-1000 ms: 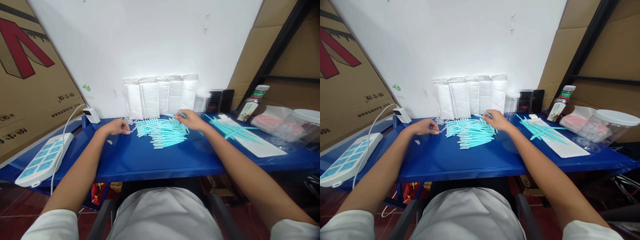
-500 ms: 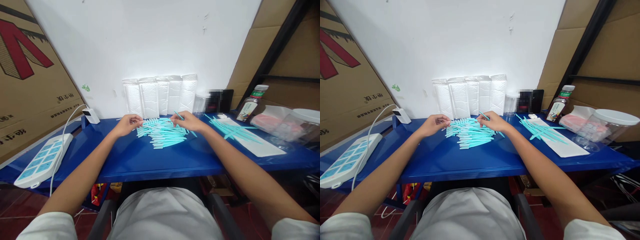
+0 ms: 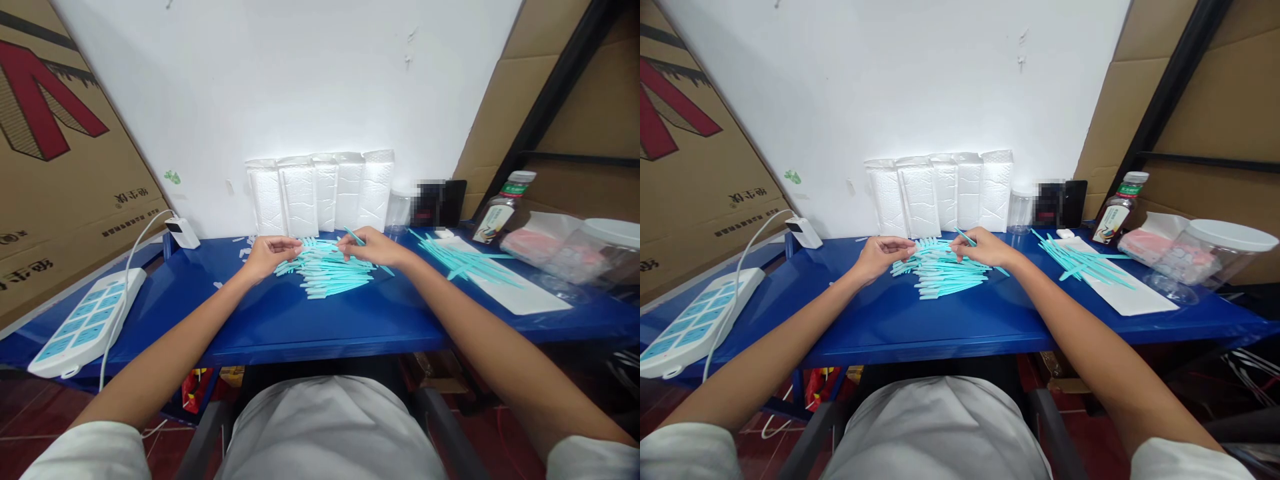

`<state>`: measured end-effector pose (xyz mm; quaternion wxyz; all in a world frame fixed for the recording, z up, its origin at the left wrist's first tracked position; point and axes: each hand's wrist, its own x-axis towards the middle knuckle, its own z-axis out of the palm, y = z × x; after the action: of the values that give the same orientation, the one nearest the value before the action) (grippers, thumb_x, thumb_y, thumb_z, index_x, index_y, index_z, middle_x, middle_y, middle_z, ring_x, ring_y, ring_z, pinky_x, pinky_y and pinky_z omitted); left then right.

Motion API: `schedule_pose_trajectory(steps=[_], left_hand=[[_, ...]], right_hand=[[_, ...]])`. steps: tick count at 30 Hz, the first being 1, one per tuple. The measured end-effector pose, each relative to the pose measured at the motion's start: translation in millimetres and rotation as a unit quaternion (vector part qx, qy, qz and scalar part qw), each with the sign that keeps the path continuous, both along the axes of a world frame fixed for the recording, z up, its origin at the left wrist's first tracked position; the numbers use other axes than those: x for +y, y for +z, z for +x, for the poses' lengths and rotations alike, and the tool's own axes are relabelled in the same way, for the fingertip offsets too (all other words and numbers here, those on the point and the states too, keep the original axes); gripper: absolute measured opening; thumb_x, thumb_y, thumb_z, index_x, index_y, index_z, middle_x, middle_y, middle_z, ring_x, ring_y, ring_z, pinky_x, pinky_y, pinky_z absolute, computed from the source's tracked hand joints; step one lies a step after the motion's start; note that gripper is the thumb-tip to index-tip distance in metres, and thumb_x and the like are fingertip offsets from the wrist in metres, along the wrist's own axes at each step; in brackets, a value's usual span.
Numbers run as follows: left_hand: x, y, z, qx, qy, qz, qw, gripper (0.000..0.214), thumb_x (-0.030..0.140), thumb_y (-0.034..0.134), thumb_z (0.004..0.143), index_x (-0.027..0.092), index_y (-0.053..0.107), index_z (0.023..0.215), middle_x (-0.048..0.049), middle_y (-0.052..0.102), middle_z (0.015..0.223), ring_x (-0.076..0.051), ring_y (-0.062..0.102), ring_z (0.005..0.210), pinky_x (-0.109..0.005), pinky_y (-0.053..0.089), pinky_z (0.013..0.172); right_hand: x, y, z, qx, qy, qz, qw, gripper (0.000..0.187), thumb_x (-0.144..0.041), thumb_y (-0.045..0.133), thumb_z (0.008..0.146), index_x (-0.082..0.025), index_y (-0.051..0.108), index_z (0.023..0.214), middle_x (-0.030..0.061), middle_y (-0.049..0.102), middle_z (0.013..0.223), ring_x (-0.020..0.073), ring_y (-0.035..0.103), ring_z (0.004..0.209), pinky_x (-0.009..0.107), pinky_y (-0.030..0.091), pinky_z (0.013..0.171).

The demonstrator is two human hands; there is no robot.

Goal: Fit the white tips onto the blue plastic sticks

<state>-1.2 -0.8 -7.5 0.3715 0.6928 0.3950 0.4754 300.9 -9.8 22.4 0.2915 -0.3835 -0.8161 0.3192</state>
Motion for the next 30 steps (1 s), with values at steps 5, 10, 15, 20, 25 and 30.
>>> schedule_pose_trajectory(steps=[5, 10, 15, 20, 25, 30], left_hand=[[-4, -2.2, 7, -0.009, 0.001, 0.003, 1.0, 0.051, 0.051, 0.091, 0.068, 0.012, 0.082, 0.098, -0.0131, 0.081, 0.093, -0.021, 0.071, 0.075, -0.033, 0.059, 0.066], [-4, -2.8, 9, -0.001, 0.009, 0.011, 1.0, 0.049, 0.051, 0.091, 0.068, 0.012, 0.083, 0.097, -0.0126, 0.081, 0.091, -0.02, 0.071, 0.074, -0.031, 0.057, 0.063], [-4, -1.1, 8, 0.018, 0.008, 0.014, 1.0, 0.046, 0.049, 0.091, 0.068, 0.013, 0.084, 0.096, -0.0111, 0.081, 0.089, -0.02, 0.07, 0.074, -0.03, 0.057, 0.064], [-11, -1.3, 13, 0.039, -0.014, 0.015, 0.999, 0.044, 0.05, 0.089, 0.07, 0.014, 0.085, 0.095, -0.0105, 0.08, 0.083, -0.02, 0.07, 0.069, -0.032, 0.058, 0.064], [-17, -5.1, 20, 0.035, -0.044, -0.014, 0.998, 0.04, 0.047, 0.091, 0.068, 0.015, 0.085, 0.091, -0.0084, 0.077, 0.072, -0.02, 0.07, 0.063, -0.033, 0.06, 0.063], [-15, -6.7, 21, 0.022, -0.055, -0.01, 0.998, 0.04, 0.045, 0.091, 0.07, 0.013, 0.085, 0.094, -0.0088, 0.078, 0.074, -0.019, 0.069, 0.062, -0.032, 0.059, 0.063]], right_hand=[[-4, 2.2, -3, -0.006, -0.001, -0.007, 1.0, 0.037, -0.05, 0.065, 0.086, -0.015, 0.076, 0.085, 0.0053, 0.075, 0.078, 0.014, 0.055, 0.064, 0.028, 0.04, 0.062], [-5, 2.9, -3, -0.008, 0.006, -0.006, 1.0, 0.035, -0.049, 0.065, 0.088, -0.016, 0.076, 0.086, 0.0045, 0.074, 0.078, 0.0131, 0.052, 0.062, 0.028, 0.04, 0.062], [-4, 3.0, -2, -0.009, 0.009, 0.003, 1.0, 0.033, -0.047, 0.064, 0.088, -0.016, 0.076, 0.083, 0.0046, 0.074, 0.077, 0.0144, 0.055, 0.065, 0.029, 0.041, 0.065], [-7, 2.1, -8, -0.013, 0.039, 0.017, 0.999, 0.037, -0.051, 0.064, 0.09, -0.018, 0.078, 0.084, 0.0052, 0.076, 0.079, 0.0184, 0.061, 0.074, 0.03, 0.045, 0.072], [-12, 1.6, -16, -0.018, 0.085, 0.011, 0.996, 0.041, -0.056, 0.064, 0.091, -0.018, 0.08, 0.092, 0.0051, 0.076, 0.08, 0.0213, 0.064, 0.08, 0.034, 0.047, 0.082], [-12, 2.4, -18, -0.017, 0.088, 0.019, 0.996, 0.038, -0.053, 0.064, 0.091, -0.018, 0.079, 0.089, 0.005, 0.077, 0.081, 0.021, 0.066, 0.081, 0.033, 0.047, 0.083]])
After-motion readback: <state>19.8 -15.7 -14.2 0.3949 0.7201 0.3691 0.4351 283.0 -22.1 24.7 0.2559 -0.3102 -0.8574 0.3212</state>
